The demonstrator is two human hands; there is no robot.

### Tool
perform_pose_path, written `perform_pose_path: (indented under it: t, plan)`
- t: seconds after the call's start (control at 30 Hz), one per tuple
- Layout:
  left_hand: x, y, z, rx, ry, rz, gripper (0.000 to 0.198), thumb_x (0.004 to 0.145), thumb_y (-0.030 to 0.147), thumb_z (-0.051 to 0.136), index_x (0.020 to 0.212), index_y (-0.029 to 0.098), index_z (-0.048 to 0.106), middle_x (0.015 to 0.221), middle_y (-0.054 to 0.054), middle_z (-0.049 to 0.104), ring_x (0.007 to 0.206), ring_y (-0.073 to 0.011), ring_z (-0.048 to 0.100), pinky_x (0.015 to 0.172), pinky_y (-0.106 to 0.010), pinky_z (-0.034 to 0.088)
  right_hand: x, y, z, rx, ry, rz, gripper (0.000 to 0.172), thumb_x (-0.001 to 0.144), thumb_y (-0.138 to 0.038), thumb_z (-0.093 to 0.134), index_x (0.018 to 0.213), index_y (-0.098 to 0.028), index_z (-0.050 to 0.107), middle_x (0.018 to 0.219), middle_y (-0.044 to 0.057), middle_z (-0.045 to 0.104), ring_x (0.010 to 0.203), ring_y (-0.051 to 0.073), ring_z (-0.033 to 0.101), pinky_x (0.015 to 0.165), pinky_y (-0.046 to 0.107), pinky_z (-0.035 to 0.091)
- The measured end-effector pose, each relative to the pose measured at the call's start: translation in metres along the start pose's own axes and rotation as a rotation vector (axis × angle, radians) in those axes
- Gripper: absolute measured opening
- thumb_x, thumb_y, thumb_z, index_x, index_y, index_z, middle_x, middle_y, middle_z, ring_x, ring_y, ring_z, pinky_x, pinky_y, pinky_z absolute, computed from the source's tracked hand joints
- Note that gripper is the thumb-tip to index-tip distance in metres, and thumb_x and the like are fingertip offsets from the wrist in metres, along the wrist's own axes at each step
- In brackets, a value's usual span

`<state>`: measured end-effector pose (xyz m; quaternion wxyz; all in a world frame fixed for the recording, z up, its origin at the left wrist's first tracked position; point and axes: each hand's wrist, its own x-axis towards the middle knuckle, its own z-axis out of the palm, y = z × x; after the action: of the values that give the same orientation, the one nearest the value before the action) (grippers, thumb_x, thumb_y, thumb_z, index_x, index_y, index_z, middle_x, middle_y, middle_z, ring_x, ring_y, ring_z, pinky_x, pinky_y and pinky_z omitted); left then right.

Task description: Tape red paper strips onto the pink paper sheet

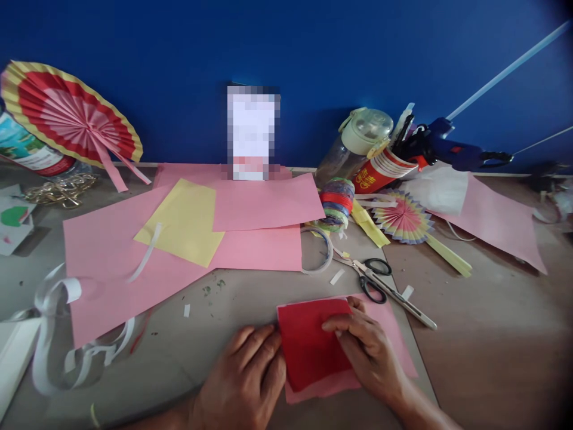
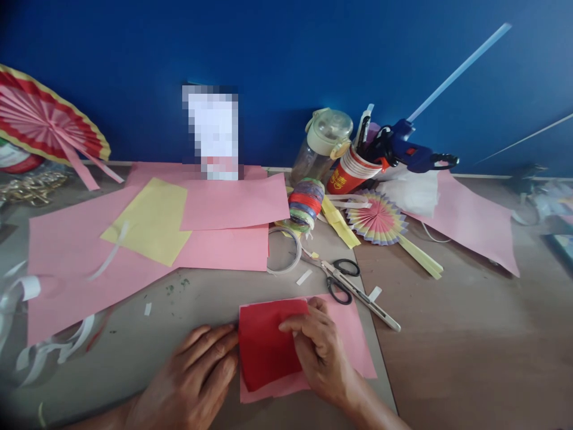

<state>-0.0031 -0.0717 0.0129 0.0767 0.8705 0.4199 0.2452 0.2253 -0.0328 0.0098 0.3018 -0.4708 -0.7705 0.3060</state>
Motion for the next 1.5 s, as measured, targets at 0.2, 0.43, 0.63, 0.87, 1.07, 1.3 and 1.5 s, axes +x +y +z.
perform_pose_path:
  t: [0.2,0.43,0.63,0.87,1.07,1.3,1.5]
  plan:
    - [-0.0005,-0.0016,0.0005,0.014,-0.012,0.013,0.026,0.082,0.005,0.039,0.088,0.014,0.063,0.103,-0.009,0.069,0.1,-0.0221,0.06,0.09,-0.038,0.042,0.0004,0.0008,0.0,-0.001,-0.009,-0.004,0.026,0.083,-0.005,0.04,0.086,-0.025,0.057,0.069,-0.003,0.063,0.063,0.014,0.058,0.072,0.035,0.041]
    - [-0.0027,-0.0016,-0.0009,0.058,-0.012,0.04,0.025,0.086,0.008,0.039,0.088,0.014,0.064,0.105,-0.01,0.068,0.103,-0.0233,0.059,0.094,-0.039,0.039,0.0016,-0.002,-0.0009,0.014,0.019,0.003,0.026,0.083,-0.005,0.04,0.083,-0.023,0.059,0.069,-0.002,0.066,0.061,0.014,0.058,0.071,0.035,0.042]
    - [-0.0037,-0.0002,-0.0002,0.066,-0.018,0.028,0.025,0.086,0.008,0.039,0.09,0.014,0.063,0.106,-0.01,0.068,0.105,-0.0227,0.058,0.096,-0.039,0.039,0.0012,-0.0025,-0.0017,0.008,0.006,0.007,0.026,0.083,-0.005,0.04,0.083,-0.023,0.059,0.068,-0.002,0.066,0.059,0.014,0.058,0.071,0.036,0.042]
    - [-0.0041,-0.0009,0.0025,0.059,-0.007,0.028,0.026,0.085,0.008,0.039,0.09,0.014,0.064,0.105,-0.01,0.068,0.103,-0.0223,0.058,0.094,-0.038,0.04,0.0012,0.0013,-0.0001,0.017,-0.018,-0.001,0.025,0.083,-0.006,0.04,0.086,-0.024,0.057,0.071,-0.002,0.064,0.062,0.015,0.059,0.071,0.035,0.041]
    - [-0.0041,-0.0007,0.0018,0.048,-0.015,0.025,0.027,0.084,0.007,0.039,0.088,0.014,0.064,0.104,-0.009,0.068,0.102,-0.0225,0.059,0.094,-0.039,0.041,0.0039,-0.0033,-0.0007,0.012,0.0,0.005,0.026,0.083,-0.005,0.039,0.083,-0.023,0.058,0.069,-0.002,0.065,0.061,0.014,0.058,0.07,0.034,0.041]
    - [-0.0018,-0.0014,0.0007,0.034,-0.027,0.012,0.026,0.083,0.007,0.04,0.09,0.014,0.064,0.105,-0.009,0.068,0.102,-0.0223,0.058,0.093,-0.039,0.041,0.0031,-0.0025,-0.0001,0.001,-0.005,0.013,0.026,0.083,-0.007,0.039,0.082,-0.023,0.059,0.066,-0.001,0.064,0.06,0.015,0.057,0.068,0.034,0.041]
    - [-0.0007,-0.0018,0.0007,0.027,-0.021,0.004,0.025,0.084,0.007,0.04,0.086,0.015,0.063,0.104,-0.008,0.068,0.101,-0.0216,0.059,0.093,-0.038,0.04,0.003,-0.0025,0.0002,0.003,-0.001,0.008,0.026,0.083,-0.007,0.039,0.083,-0.023,0.059,0.066,-0.002,0.063,0.06,0.014,0.056,0.071,0.035,0.041]
